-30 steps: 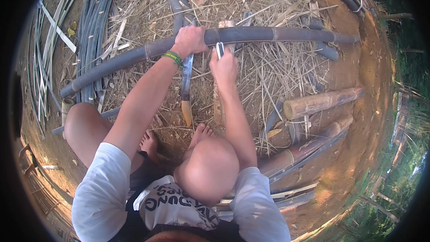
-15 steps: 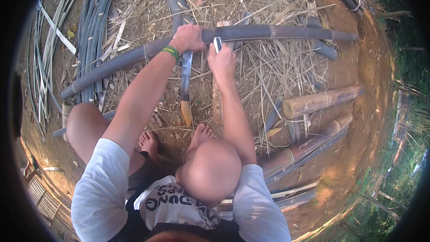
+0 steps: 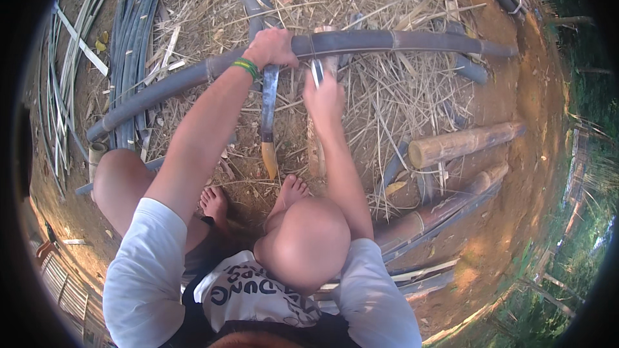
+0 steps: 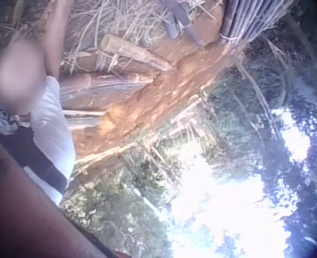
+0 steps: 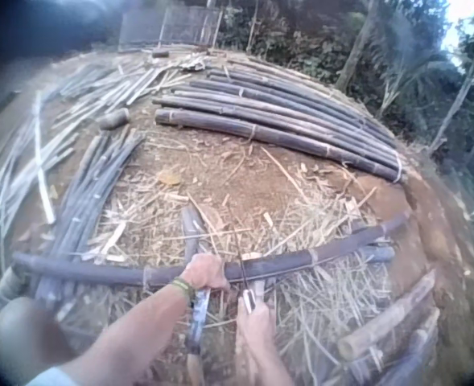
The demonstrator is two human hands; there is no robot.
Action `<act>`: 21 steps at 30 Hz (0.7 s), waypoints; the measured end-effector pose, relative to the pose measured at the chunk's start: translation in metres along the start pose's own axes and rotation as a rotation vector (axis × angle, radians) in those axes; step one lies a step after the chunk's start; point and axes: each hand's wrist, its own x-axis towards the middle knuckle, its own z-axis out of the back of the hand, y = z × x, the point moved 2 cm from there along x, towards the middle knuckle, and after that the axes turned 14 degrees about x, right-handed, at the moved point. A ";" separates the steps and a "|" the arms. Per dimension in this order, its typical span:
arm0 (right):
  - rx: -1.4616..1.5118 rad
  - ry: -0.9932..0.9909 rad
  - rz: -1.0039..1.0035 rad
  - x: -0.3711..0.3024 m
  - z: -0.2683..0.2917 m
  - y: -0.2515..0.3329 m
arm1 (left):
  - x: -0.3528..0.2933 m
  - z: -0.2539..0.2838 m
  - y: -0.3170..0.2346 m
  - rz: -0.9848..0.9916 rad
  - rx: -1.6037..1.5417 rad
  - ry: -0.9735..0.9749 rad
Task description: The person saws a bamboo pole using a hand saw while sitting on the ground, then picks up the cut sections.
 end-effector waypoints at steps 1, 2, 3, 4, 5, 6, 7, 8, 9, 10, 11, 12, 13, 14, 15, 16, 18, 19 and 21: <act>0.037 0.022 -0.018 -0.030 0.007 -0.007 | 0.001 0.006 0.012 0.018 0.002 -0.013; 0.022 -0.009 0.018 -0.071 0.020 -0.025 | 0.001 0.008 0.013 0.003 -0.008 -0.003; 0.001 -0.040 0.038 -0.100 0.033 -0.042 | 0.001 0.010 0.005 -0.005 -0.008 -0.052; 0.016 -0.026 -0.025 -0.100 0.039 -0.039 | -0.002 0.008 0.000 -0.008 0.003 -0.089; 0.032 -0.011 -0.101 -0.106 0.044 -0.024 | -0.007 0.003 -0.002 -0.014 0.016 -0.112; 0.049 0.005 -0.178 -0.111 0.045 -0.018 | -0.005 0.003 0.002 0.009 0.009 -0.079; 0.036 -0.023 -0.101 -0.086 0.040 -0.021 | -0.002 0.007 -0.006 0.000 0.002 -0.104; 0.021 -0.053 -0.026 -0.043 0.027 -0.023 | 0.000 0.008 -0.014 -0.013 -0.003 -0.128; 0.063 -0.049 -0.055 -0.004 0.004 0.001 | -0.002 0.006 -0.006 -0.002 -0.002 -0.143; -0.050 -0.082 0.100 0.030 -0.001 0.006 | -0.001 0.014 -0.013 -0.018 -0.007 -0.081; -0.094 -0.047 -0.009 0.041 -0.003 0.018 | -0.002 0.014 -0.011 -0.003 -0.005 -0.077; -0.014 0.003 -0.018 0.037 0.000 0.018 | -0.004 0.013 -0.010 0.010 -0.004 -0.073; 0.065 0.057 -0.031 0.025 0.001 0.013 | -0.007 0.010 -0.006 0.023 -0.007 -0.064; 0.066 0.033 -0.020 -0.008 0.006 0.002 | -0.011 0.012 0.002 0.039 0.025 -0.070; 0.054 0.005 -0.005 -0.052 0.019 -0.011 | -0.016 0.012 0.001 0.049 0.046 -0.083; 0.040 -0.010 -0.044 -0.089 0.032 -0.011 | -0.018 0.010 0.000 0.067 0.064 -0.088; 0.020 0.003 -0.140 -0.119 0.049 -0.008 | -0.018 -0.005 -0.014 0.085 0.043 -0.149; 0.027 0.016 -0.164 -0.111 0.053 -0.002 | -0.016 -0.007 -0.017 0.088 0.045 -0.189; -0.033 -0.007 -0.157 -0.071 0.050 -0.002 | -0.015 -0.004 -0.030 0.049 -0.006 -0.197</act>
